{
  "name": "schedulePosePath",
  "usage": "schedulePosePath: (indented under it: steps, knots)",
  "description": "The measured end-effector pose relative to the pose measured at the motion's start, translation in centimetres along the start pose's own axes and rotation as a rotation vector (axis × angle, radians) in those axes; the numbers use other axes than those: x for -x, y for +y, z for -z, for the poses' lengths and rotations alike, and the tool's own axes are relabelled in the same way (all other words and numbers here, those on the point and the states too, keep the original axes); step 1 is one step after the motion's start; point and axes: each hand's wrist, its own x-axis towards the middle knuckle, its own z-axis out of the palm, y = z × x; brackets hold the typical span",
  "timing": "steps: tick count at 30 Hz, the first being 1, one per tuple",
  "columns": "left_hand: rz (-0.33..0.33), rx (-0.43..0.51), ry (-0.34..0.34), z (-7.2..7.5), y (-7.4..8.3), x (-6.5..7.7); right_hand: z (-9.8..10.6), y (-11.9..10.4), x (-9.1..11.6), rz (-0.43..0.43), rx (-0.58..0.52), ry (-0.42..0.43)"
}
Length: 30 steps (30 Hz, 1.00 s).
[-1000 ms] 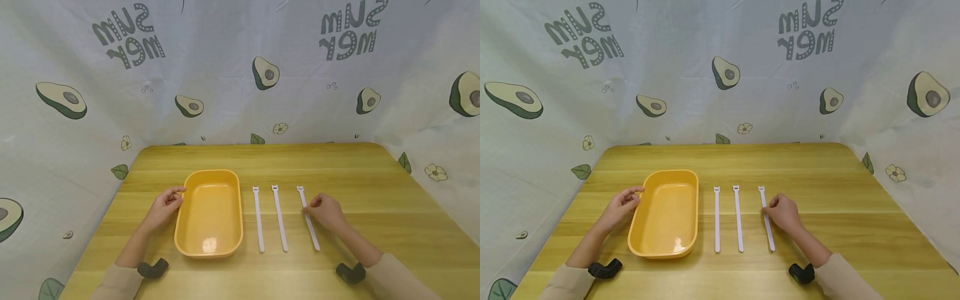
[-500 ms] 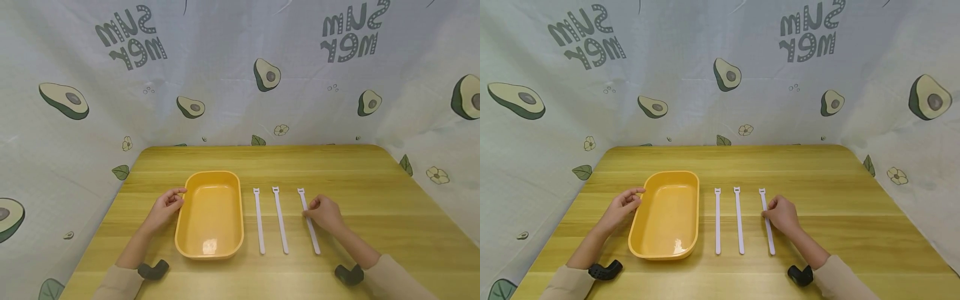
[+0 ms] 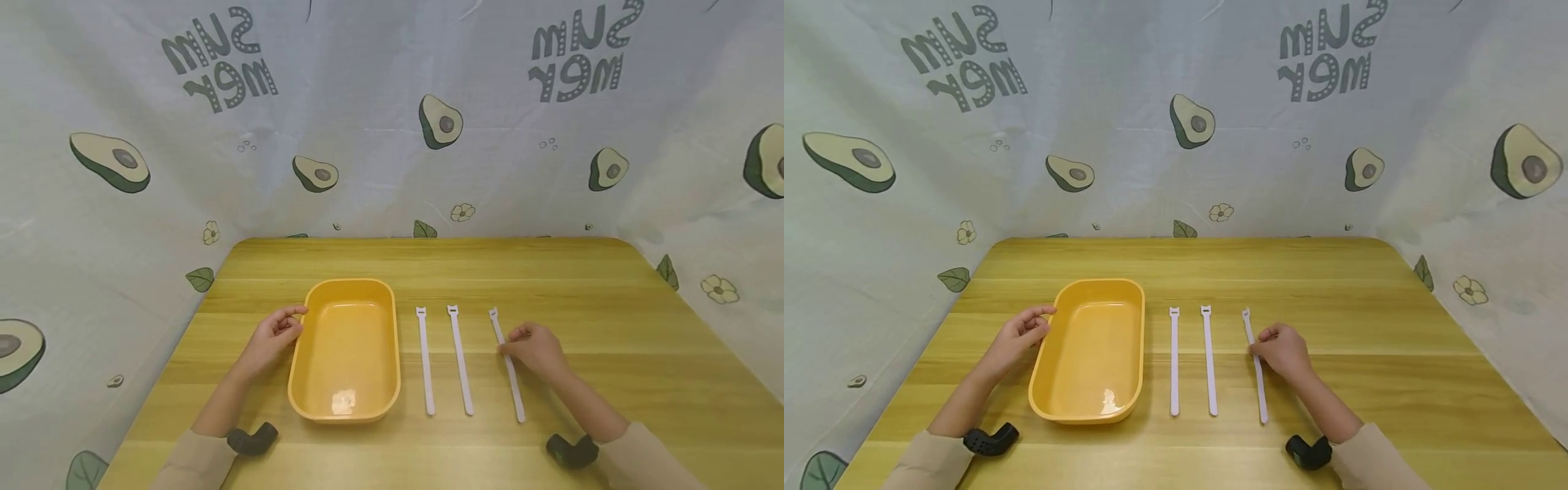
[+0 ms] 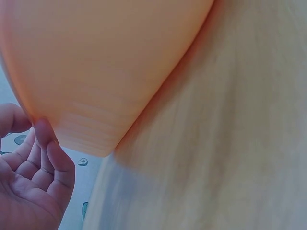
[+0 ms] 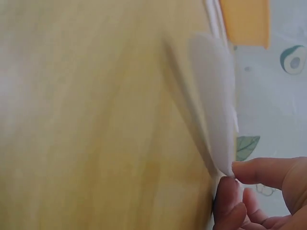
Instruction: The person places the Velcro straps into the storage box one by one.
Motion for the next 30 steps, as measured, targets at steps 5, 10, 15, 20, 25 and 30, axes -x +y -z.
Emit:
schedulePosePath:
  steps: [5,10,15,20,25,30]
  knots:
    - [-0.006,0.002,-0.005,0.0,0.0,0.0,0.6,0.0,0.2,-0.028,-0.133,-0.045]
    - [-0.008,0.004,-0.005,-0.1,0.1,0.1,1.0,-0.6,0.4,-0.067,-0.26,-0.087]
    - [-0.005,-0.001,0.0,0.0,0.3,0.2,1.1,-1.5,0.6,-0.094,-0.32,-0.128]
    - [0.0,0.002,0.002,0.1,0.3,0.2,0.9,-2.9,1.0,-0.069,-0.355,-0.162]
    - [-0.008,0.003,-0.002,0.0,0.2,0.1,0.3,-4.1,1.2,-0.043,-0.429,-0.19]
    - [-0.026,0.001,-0.008,0.0,0.1,0.1,-0.5,-5.3,1.4,-0.033,-0.502,-0.214]
